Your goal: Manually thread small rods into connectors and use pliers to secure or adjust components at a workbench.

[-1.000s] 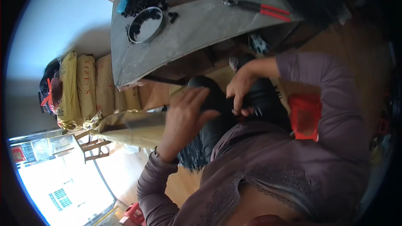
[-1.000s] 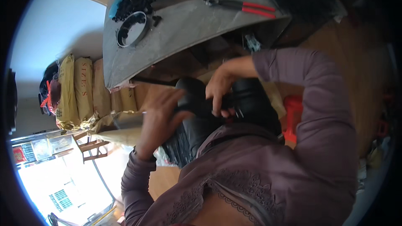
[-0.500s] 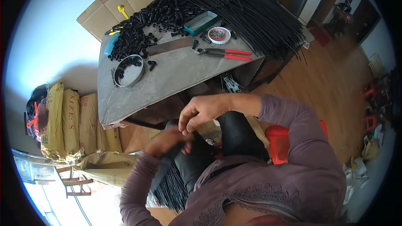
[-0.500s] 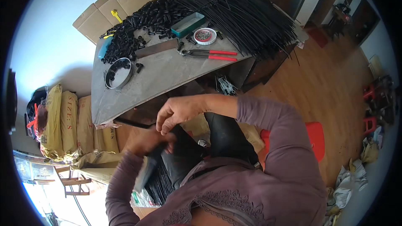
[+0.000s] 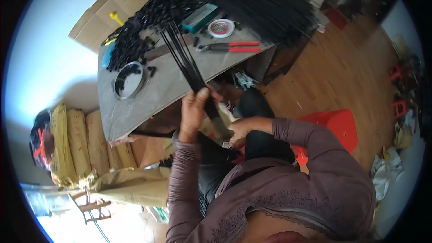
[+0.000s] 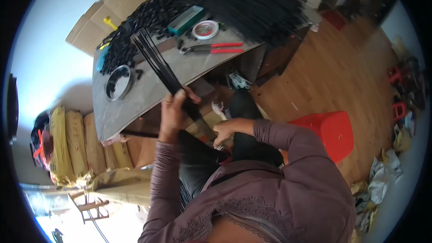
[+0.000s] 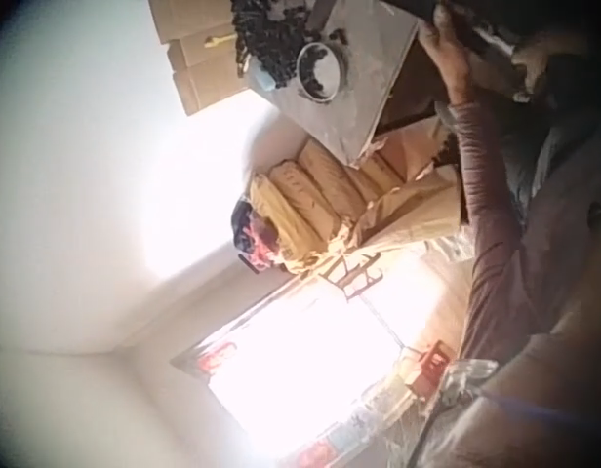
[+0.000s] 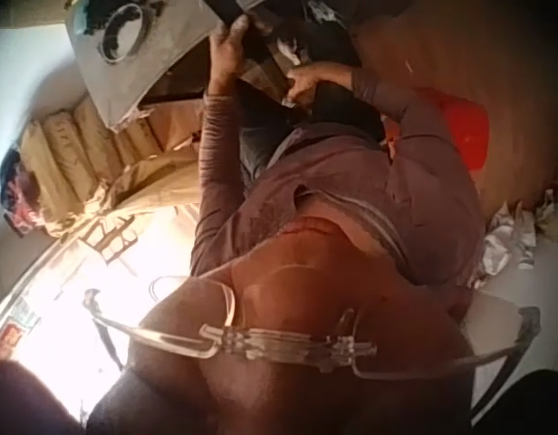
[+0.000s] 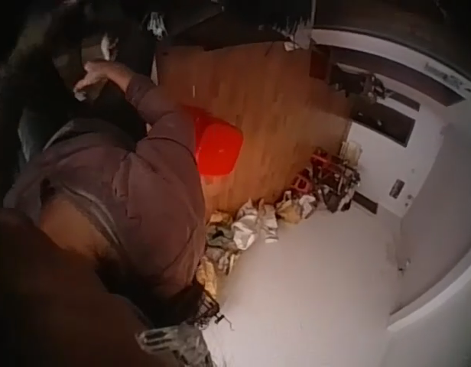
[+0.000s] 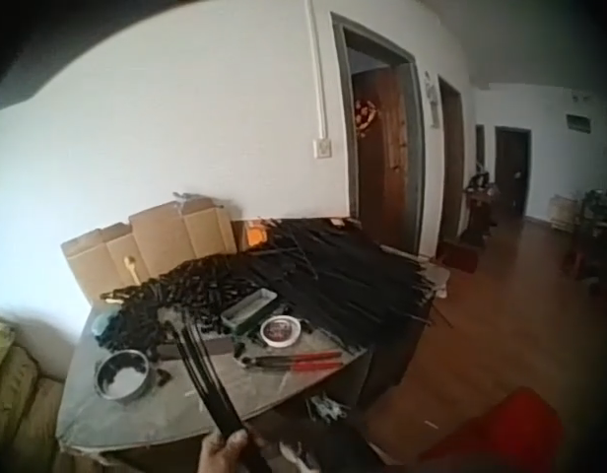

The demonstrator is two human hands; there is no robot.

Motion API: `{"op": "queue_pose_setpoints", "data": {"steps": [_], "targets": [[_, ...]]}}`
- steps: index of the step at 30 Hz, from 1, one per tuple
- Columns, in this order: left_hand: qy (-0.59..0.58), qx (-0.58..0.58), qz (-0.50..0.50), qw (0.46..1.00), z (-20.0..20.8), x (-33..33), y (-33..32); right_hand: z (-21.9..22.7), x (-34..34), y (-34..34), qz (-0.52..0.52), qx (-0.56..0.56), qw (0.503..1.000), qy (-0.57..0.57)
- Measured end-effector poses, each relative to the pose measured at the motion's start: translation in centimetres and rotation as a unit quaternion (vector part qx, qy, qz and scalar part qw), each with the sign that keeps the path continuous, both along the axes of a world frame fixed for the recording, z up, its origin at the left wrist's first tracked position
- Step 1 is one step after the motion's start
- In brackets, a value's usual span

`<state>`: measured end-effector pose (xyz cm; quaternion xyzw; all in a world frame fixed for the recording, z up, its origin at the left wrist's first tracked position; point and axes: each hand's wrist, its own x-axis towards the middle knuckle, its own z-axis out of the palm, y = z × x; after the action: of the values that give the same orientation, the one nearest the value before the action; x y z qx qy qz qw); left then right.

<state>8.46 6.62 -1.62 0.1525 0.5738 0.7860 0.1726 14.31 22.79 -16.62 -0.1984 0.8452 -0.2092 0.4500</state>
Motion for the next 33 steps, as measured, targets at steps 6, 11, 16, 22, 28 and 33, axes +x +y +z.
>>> {"op": "queue_pose_setpoints", "data": {"steps": [6, 11, 16, 22, 28, 33], "targets": [[-0.067, 0.041, 0.099, 0.992, -6.2, 8.3, -2.7, -5.5, 6.8, -2.5, -0.130, -0.142, 0.970, -0.149], [-0.057, 0.055, 0.082, 0.993, -3.3, 10.2, -5.1, -4.5, 6.4, -2.8, 0.060, -0.090, 0.988, -0.112], [-0.069, 0.023, 0.141, 0.987, -0.8, 10.2, -4.0, -9.7, 8.8, -2.2, 0.093, -0.203, 0.965, -0.136], [-0.050, 0.045, 0.128, 0.989, 0.2, 8.4, -2.8, 0.8, 5.4, 0.0, 0.069, -0.154, 0.965, -0.202], [-0.050, 0.048, 0.050, 0.996, 1.3, 8.7, -0.1, 18.3, -9.4, 3.0, -0.140, -0.651, 0.746, -0.003], [-0.088, 0.043, 0.050, 0.994, 1.5, 8.3, 0.2, 26.6, -7.8, -0.9, 0.003, -0.665, 0.746, -0.023]]}}
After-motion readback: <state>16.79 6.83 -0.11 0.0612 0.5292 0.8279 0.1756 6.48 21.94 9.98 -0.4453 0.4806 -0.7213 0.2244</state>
